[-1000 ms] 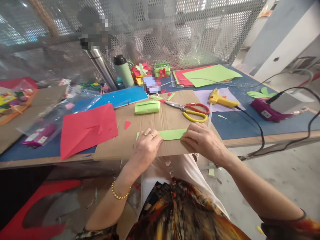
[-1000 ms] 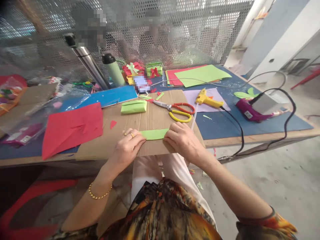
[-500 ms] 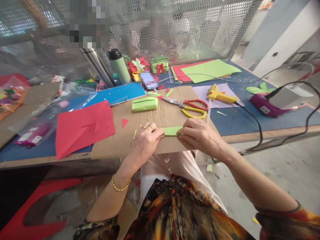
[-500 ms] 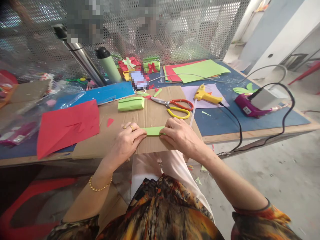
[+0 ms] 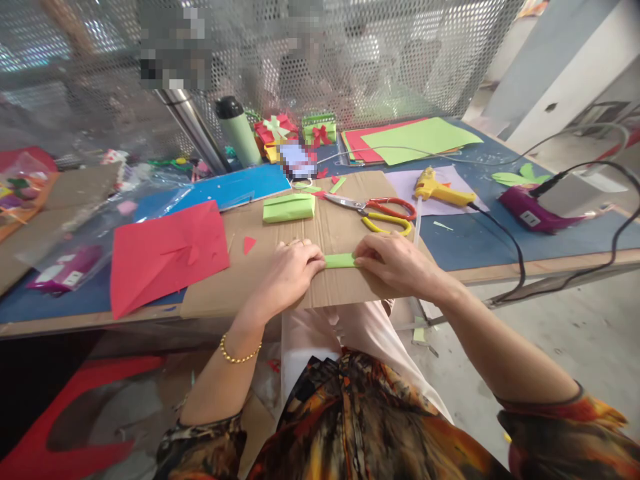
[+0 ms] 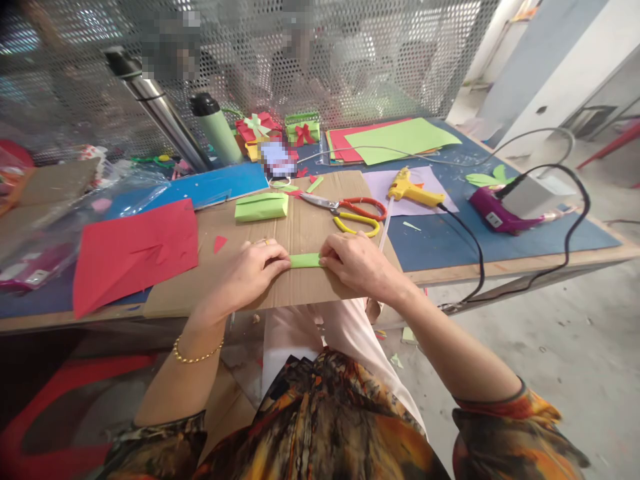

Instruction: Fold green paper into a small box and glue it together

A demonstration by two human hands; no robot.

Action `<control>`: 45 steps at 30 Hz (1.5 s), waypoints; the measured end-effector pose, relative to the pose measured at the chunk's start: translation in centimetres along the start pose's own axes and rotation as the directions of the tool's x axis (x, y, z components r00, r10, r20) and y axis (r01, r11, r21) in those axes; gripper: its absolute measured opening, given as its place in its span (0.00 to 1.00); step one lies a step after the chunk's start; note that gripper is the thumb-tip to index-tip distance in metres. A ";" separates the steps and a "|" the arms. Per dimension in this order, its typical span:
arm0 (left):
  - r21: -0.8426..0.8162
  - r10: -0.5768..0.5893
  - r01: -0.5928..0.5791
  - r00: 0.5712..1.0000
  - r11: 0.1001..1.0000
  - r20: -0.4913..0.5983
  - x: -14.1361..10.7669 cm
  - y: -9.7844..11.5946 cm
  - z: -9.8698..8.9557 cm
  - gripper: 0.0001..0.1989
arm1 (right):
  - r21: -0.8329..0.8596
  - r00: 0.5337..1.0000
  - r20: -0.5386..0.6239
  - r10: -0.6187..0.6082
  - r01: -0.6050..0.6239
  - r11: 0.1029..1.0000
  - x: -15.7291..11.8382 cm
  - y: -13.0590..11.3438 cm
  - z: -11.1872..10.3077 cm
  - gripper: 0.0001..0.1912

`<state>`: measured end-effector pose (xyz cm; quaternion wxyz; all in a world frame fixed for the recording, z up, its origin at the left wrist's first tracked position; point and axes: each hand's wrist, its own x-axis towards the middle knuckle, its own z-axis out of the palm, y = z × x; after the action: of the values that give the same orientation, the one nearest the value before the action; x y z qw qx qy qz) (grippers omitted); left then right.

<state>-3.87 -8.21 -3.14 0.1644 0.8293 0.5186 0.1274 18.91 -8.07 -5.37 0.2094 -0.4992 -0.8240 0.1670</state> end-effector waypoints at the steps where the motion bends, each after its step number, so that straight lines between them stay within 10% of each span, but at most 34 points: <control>1: -0.012 -0.003 0.003 1.000 1.000 0.020 0.1 -0.1 -0.2 0.10 | 0.022 0.999 0.021 0.042 -0.042 0.999 0.1 -0.2 -0.1 0.04; 26: 0.093 -0.002 -0.003 0.999 0.996 0.054 0.7 0.3 -0.2 0.14 | -0.107 0.973 0.156 0.171 -0.156 0.982 1.2 -1.2 -0.9 0.07; 45: 0.110 0.005 -0.009 0.999 0.994 0.039 0.8 0.1 0.0 0.12 | -0.089 0.996 -0.059 -0.064 0.059 0.994 0.2 1.3 0.9 0.07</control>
<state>-3.44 -7.56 -3.04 0.1281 0.8413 0.5185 0.0831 19.30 -7.34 -6.71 0.2178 -0.4870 -0.8387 0.1090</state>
